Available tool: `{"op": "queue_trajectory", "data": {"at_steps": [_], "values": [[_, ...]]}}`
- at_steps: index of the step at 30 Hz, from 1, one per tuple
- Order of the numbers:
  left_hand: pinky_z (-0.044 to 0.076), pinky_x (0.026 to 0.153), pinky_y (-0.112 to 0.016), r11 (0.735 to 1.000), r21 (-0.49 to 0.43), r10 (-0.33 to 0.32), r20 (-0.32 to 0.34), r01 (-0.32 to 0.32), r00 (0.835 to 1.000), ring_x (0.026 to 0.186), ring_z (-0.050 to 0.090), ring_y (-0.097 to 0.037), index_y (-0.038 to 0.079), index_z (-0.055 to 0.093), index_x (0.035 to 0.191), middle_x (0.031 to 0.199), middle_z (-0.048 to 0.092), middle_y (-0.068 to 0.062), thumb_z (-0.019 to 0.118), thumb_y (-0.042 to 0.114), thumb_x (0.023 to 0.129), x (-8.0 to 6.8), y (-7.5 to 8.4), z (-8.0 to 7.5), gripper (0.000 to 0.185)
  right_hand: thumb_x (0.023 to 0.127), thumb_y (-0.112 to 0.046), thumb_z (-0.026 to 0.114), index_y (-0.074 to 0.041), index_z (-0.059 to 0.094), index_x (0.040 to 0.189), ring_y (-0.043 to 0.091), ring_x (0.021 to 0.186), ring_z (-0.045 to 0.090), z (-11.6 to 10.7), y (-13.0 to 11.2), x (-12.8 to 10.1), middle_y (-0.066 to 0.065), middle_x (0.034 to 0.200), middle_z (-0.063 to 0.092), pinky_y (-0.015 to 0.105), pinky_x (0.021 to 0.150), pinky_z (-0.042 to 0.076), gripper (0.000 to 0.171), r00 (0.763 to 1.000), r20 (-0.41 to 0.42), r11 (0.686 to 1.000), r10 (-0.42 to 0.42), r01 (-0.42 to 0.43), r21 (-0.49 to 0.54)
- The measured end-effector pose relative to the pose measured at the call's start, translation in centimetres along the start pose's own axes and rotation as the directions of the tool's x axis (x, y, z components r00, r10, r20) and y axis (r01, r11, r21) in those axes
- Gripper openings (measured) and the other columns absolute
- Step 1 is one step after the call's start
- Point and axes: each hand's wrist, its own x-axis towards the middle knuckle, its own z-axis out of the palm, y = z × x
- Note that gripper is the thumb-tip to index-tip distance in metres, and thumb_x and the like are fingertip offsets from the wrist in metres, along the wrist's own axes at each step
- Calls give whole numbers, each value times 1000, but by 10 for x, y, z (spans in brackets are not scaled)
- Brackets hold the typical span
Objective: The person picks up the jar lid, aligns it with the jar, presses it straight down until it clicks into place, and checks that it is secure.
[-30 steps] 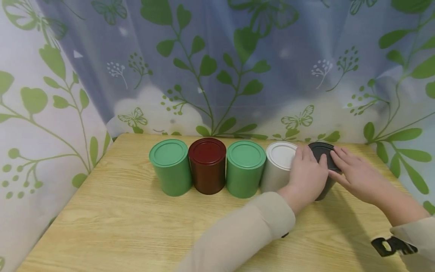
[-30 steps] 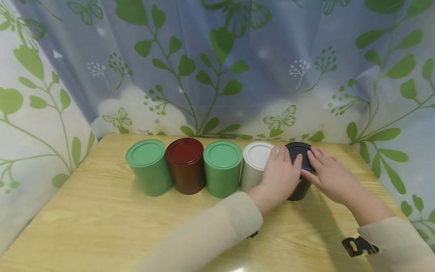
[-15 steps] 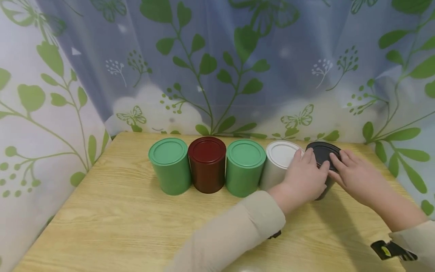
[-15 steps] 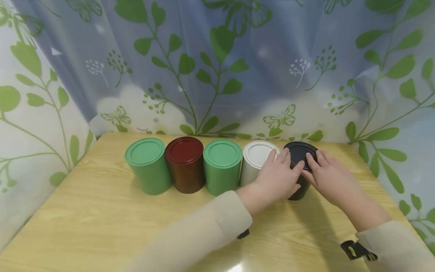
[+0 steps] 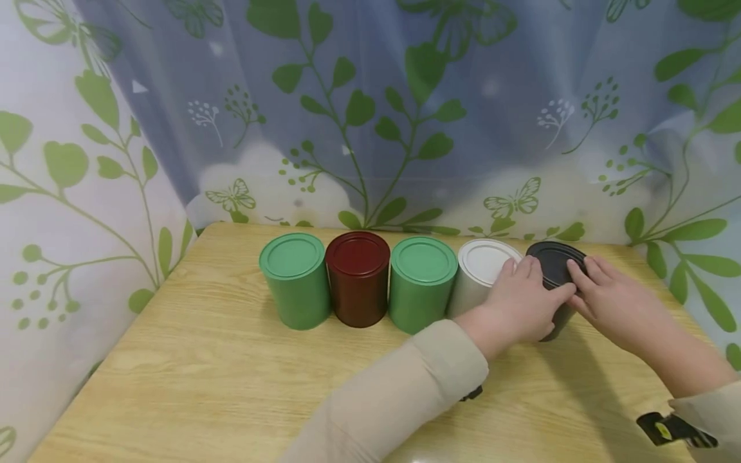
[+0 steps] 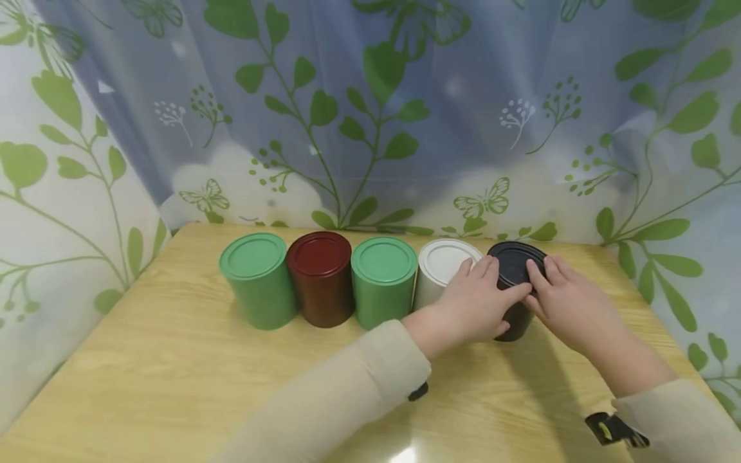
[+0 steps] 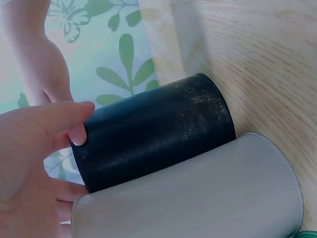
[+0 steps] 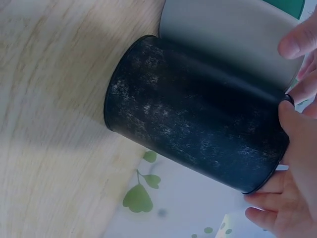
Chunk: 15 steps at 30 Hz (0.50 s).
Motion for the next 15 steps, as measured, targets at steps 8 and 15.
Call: {"op": "queue_trajectory", "data": {"at_steps": [8, 15], "values": [[14, 111, -38, 999, 52, 13, -24, -12, 1000, 139, 12, -19, 51, 6, 145, 152, 19, -6, 39, 66, 88, -7, 2, 3, 67, 88, -39, 61, 8, 57, 121, 50, 111, 47, -6, 4, 1, 33, 120, 53, 57, 90, 39, 57, 996, 47, 997, 77, -79, 24], [18, 109, -38, 999, 35, 28, -79, -26, 996, 137, 19, -19, 50, 17, 143, 147, 26, -6, 41, 66, 87, -11, 0, 1, 63, 89, -50, 55, 16, 24, 139, 53, 130, 16, 4, 18, 8, 36, 143, 19, 65, 98, 24, 89, 972, 206, 928, 116, -180, 327]]}}
